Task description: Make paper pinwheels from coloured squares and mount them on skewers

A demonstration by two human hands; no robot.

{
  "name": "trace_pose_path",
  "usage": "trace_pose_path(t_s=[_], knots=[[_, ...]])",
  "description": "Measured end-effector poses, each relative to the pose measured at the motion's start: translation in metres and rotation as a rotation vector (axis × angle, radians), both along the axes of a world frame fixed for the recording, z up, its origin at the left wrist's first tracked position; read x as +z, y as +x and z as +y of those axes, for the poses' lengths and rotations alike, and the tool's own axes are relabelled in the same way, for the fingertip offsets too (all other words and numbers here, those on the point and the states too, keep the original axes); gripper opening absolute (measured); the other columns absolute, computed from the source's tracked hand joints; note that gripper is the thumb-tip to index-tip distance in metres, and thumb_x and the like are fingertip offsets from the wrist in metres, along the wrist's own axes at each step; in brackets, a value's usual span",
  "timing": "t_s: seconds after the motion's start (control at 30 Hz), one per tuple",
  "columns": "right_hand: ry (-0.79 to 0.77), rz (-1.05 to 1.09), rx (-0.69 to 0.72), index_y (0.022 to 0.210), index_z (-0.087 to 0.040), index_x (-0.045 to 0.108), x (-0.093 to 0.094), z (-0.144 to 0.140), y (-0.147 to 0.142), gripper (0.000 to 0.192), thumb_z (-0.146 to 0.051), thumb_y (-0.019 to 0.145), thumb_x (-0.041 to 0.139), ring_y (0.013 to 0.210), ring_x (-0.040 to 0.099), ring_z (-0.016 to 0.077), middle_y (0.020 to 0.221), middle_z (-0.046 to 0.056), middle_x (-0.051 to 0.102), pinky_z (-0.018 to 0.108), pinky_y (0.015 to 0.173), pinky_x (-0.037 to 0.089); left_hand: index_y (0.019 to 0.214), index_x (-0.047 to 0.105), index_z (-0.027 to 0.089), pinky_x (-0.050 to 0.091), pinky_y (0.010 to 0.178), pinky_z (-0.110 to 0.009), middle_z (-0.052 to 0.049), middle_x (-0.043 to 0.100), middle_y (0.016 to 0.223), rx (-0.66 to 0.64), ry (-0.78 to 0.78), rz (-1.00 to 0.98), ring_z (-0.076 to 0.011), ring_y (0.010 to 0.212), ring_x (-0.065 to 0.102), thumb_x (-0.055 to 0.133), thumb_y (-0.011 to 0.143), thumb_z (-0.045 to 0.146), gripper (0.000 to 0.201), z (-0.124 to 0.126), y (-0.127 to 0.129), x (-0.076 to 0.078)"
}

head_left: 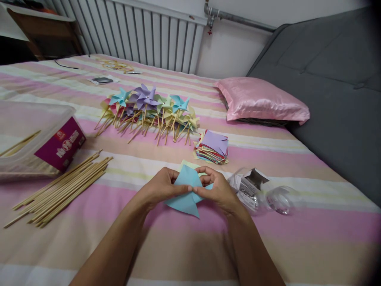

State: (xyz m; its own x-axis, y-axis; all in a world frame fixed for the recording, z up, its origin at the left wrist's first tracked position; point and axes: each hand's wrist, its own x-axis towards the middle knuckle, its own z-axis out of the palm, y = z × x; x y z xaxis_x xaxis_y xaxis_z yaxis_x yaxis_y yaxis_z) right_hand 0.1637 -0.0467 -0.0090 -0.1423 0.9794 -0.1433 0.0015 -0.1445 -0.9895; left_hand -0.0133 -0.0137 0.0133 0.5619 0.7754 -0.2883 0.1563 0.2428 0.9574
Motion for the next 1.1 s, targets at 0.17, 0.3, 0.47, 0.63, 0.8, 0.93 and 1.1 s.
trace_pose_path(t_s=[0.17,0.3,0.47,0.63,0.8,0.93,1.1], knots=[[0.017,-0.038,-0.005,0.097,-0.019,0.054,0.002,0.000,0.000,0.039,-0.019,0.061,0.070,0.054,0.054,0.0104,0.061,-0.006,0.059,0.021,0.052,0.043,0.054,0.063,0.011,0.025,0.043,-0.020,0.002,0.049,0.048,0.002,-0.001,0.020,-0.0072,0.043,0.036,0.072,0.057,0.031,0.022,0.000,0.000,0.000],[0.032,-0.048,-0.023,0.097,-0.019,0.055,0.004,0.000,-0.001,0.038,-0.024,0.062,0.072,0.054,0.055,0.0108,0.061,-0.005,0.059,0.022,0.052,0.043,0.056,0.065,0.010,0.027,0.043,-0.020,0.002,0.052,0.048,0.061,-0.012,0.027,-0.0076,0.043,0.039,0.070,0.057,0.029,0.019,0.000,0.002,0.001],[0.121,0.179,-0.161,0.110,-0.022,0.051,0.005,0.002,-0.002,0.051,-0.033,0.065,0.073,0.071,0.061,0.0145,0.089,0.003,0.064,0.026,0.063,0.048,0.067,0.069,0.009,0.036,0.047,-0.021,-0.001,0.061,0.055,0.243,-0.063,0.011,-0.0098,0.046,0.049,0.072,0.055,0.028,0.022,0.002,0.005,-0.001],[0.302,0.209,-0.238,0.120,-0.029,0.048,0.012,0.001,-0.002,0.055,-0.032,0.069,0.071,0.091,0.059,0.0175,0.118,0.007,0.057,0.031,0.079,0.047,0.070,0.070,0.010,0.041,0.051,-0.023,-0.004,0.067,0.062,0.392,-0.084,-0.028,-0.0125,0.050,0.055,0.074,0.055,0.032,0.027,0.005,0.004,-0.004],[0.442,-0.044,-0.194,0.097,-0.027,0.064,0.009,0.002,-0.003,0.025,-0.028,0.072,0.068,0.101,0.057,0.0202,0.134,0.005,0.045,0.031,0.078,0.048,0.073,0.070,0.011,0.044,0.054,-0.024,-0.003,0.068,0.064,0.442,-0.089,-0.108,-0.0138,0.054,0.058,0.074,0.056,0.030,0.025,0.006,0.004,-0.005],[0.497,-0.202,-0.177,0.082,-0.023,0.067,0.003,0.004,-0.003,0.009,-0.028,0.076,0.065,0.113,0.050,0.0236,0.119,0.008,0.054,0.030,0.075,0.049,0.071,0.070,0.011,0.043,0.053,-0.024,-0.003,0.067,0.062,0.417,-0.109,-0.129,-0.0136,0.052,0.057,0.075,0.055,0.029,0.024,0.005,0.005,-0.005],[0.510,-0.251,-0.160,0.073,-0.021,0.065,0.006,0.003,-0.002,0.008,-0.028,0.077,0.063,0.113,0.051,0.0232,0.103,0.008,0.060,0.029,0.075,0.049,0.064,0.068,0.011,0.041,0.050,-0.022,-0.001,0.064,0.057,0.375,-0.092,-0.103,-0.0110,0.048,0.053,0.074,0.055,0.026,0.019,0.003,0.006,-0.004]])
